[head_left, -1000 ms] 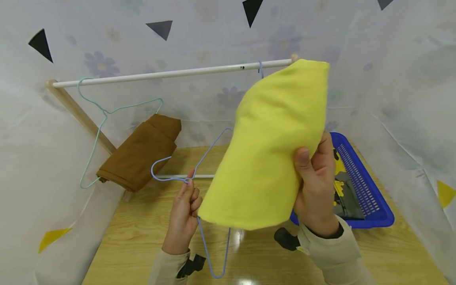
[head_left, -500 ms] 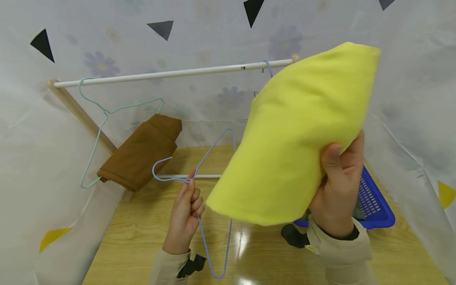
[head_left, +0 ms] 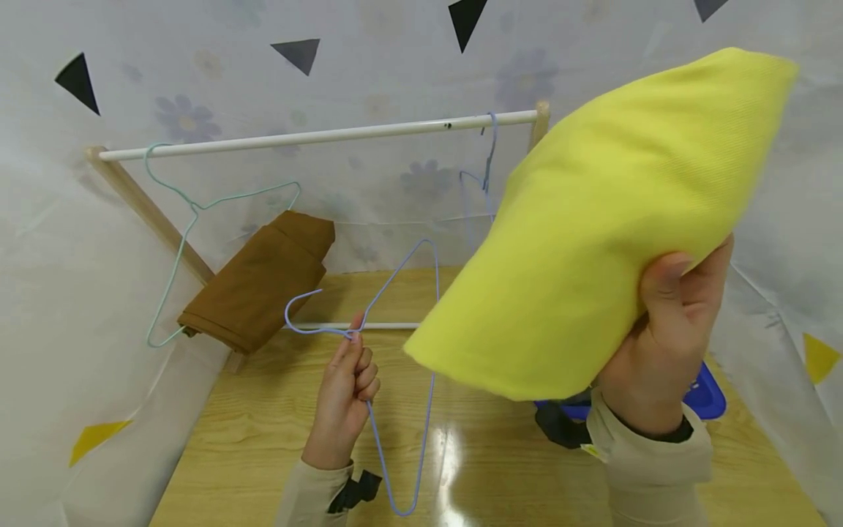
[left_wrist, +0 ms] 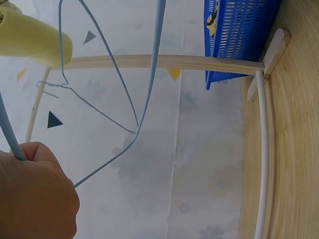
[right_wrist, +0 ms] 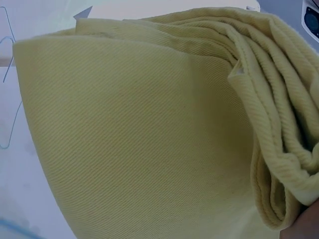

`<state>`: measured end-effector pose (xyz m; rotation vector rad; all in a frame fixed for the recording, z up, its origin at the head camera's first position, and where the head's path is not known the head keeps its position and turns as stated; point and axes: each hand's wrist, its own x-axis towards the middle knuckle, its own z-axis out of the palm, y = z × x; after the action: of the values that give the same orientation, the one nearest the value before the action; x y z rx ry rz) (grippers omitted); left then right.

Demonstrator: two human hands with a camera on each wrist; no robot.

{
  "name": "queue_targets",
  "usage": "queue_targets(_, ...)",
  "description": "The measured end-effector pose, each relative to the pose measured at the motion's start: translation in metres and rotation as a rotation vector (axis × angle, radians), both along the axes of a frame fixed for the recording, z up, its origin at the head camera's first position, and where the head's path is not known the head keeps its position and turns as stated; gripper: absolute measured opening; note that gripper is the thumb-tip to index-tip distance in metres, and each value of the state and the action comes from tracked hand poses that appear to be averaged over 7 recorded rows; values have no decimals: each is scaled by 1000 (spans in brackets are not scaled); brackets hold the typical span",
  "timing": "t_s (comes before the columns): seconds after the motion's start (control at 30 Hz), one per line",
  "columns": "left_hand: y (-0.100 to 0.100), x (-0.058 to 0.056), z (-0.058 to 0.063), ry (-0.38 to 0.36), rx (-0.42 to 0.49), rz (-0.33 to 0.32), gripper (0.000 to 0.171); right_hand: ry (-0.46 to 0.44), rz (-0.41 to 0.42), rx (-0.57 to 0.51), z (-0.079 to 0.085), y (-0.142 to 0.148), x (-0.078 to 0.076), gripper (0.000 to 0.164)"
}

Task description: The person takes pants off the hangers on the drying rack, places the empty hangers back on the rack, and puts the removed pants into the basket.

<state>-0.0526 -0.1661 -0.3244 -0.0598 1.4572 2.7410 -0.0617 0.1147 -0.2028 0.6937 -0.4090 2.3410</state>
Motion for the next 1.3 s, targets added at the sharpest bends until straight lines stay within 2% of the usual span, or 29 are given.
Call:
queue_targets(0.17, 0, -1, 1, -7, 3, 3, 43, -12, -30, -39, 1, 8, -2, 51)
queue_targets(0.33, 0, 0, 1, -12, 6, 1, 45, -33, -98, -38, 1, 16, -4, 42)
queue_targets(0.47, 0, 0, 0, -12, 6, -3, 46, -35, -119, -69, 2, 23, -6, 34)
queue_targets(0.7, 1, -1, -3, -55, 15, 12, 43, -19, -167, -126, 7, 37, -12, 24)
queue_targets(0.83, 1, -1, -4, -59, 10, 14, 41, -28, -186, -160, 7, 46, -15, 26)
queue_targets(1.03, 2, -1, -4, -41, 11, 4, 42, -30, -169, -222, 9, 54, -17, 34)
queue_targets(1.2, 1, 0, -4, -24, 22, -10, 44, -34, -174, -294, 9, 57, -19, 29)
queue_targets(1.3, 2, -1, -3, -25, 24, -12, 44, -34, -210, -286, 9, 57, -20, 26)
